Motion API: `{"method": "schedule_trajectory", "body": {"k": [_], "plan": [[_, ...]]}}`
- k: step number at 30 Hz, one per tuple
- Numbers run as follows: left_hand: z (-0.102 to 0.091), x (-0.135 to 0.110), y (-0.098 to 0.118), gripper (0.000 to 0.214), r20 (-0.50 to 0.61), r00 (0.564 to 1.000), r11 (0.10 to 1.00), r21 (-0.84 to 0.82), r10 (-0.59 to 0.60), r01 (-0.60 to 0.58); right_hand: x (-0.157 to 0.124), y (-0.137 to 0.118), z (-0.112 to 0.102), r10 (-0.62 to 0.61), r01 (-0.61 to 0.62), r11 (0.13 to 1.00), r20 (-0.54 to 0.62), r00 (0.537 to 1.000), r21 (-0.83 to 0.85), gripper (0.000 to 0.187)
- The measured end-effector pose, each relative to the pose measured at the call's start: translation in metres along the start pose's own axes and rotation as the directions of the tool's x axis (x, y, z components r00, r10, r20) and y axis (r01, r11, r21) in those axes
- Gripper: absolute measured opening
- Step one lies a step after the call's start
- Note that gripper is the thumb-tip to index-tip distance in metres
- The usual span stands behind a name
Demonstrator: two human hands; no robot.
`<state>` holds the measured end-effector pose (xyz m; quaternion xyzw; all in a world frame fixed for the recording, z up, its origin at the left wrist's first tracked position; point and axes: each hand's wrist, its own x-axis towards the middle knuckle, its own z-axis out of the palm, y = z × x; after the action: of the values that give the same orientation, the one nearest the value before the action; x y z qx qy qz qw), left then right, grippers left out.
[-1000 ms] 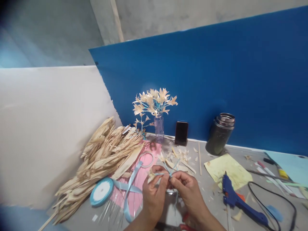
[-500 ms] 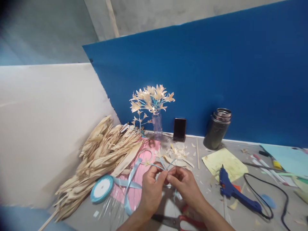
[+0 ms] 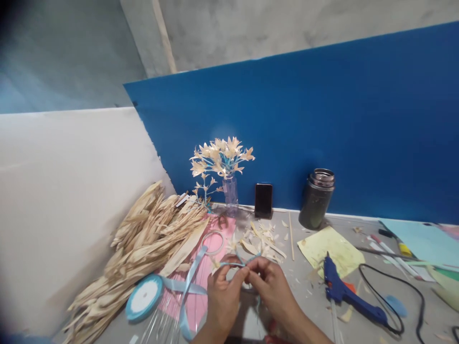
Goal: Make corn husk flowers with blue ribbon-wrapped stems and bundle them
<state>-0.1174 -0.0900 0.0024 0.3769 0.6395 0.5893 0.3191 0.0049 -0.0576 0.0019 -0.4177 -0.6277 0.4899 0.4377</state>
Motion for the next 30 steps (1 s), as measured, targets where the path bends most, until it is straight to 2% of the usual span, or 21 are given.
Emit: {"method": "schedule_trajectory", "body": {"k": [2,4,6,9,13,14,16,18,20,22,24,26,30], "plan": [[0.002,0.001,-0.007,0.020,-0.008,1.000,0.999,-0.054,-0.008,0.008,-0.002,0.005,-0.003,-0.054,0.054,0.981,0.002,0.999,-0.187,0.028],[0.004,0.002,-0.010,0.016,0.009,0.999,0.994,-0.104,0.038,-0.037,-0.004,0.007,-0.007,-0.122,0.116,0.935,0.004,0.993,-0.335,0.024],[0.004,0.004,-0.007,0.011,0.049,0.992,0.986,-0.121,0.119,-0.113,-0.006,0.005,-0.011,-0.196,0.187,0.904,0.016,0.980,-0.384,0.018],[0.000,0.005,0.004,0.010,0.109,0.977,0.981,-0.087,0.184,-0.176,-0.006,-0.006,-0.011,-0.266,0.263,0.910,0.038,0.963,-0.320,0.018],[-0.005,0.005,0.019,0.020,0.130,0.991,0.999,-0.011,0.038,-0.037,-0.007,-0.021,-0.010,-0.298,0.288,0.938,-0.023,0.954,-0.191,0.024],[-0.005,0.005,0.022,0.023,0.137,0.990,1.000,-0.017,0.026,-0.024,-0.007,-0.024,-0.012,-0.309,0.299,0.937,-0.034,0.950,-0.180,0.022],[-0.005,0.007,0.025,0.025,0.148,0.986,0.995,-0.072,0.075,-0.065,-0.007,-0.028,-0.016,-0.319,0.306,0.933,-0.046,0.946,-0.188,0.019],[-0.004,0.009,0.027,0.021,0.193,0.970,0.984,-0.130,0.149,-0.126,-0.006,-0.033,-0.023,-0.290,0.274,0.944,-0.068,0.955,-0.183,0.016],[-0.003,0.011,0.028,0.017,0.295,0.940,0.979,-0.161,0.171,-0.128,-0.005,-0.039,-0.029,-0.241,0.232,0.963,-0.054,0.969,-0.137,0.021],[-0.002,0.012,0.029,0.015,0.404,0.899,0.978,-0.186,0.169,-0.100,-0.003,-0.045,-0.034,-0.211,0.212,0.974,0.020,0.977,-0.077,0.028],[-0.002,0.011,0.028,0.015,0.458,0.874,0.976,-0.207,0.160,-0.070,-0.001,-0.048,-0.036,-0.203,0.207,0.978,0.086,0.975,-0.030,0.023],[-0.002,0.008,0.027,0.016,0.454,0.879,0.978,-0.200,0.148,-0.061,0.000,-0.047,-0.036,-0.168,0.166,0.986,0.096,0.981,0.031,0.021],[-0.003,0.002,0.025,0.021,0.416,0.901,0.976,-0.217,0.127,-0.037,0.001,-0.037,-0.032,-0.025,0.002,0.979,0.116,0.993,0.202,0.025]]}}
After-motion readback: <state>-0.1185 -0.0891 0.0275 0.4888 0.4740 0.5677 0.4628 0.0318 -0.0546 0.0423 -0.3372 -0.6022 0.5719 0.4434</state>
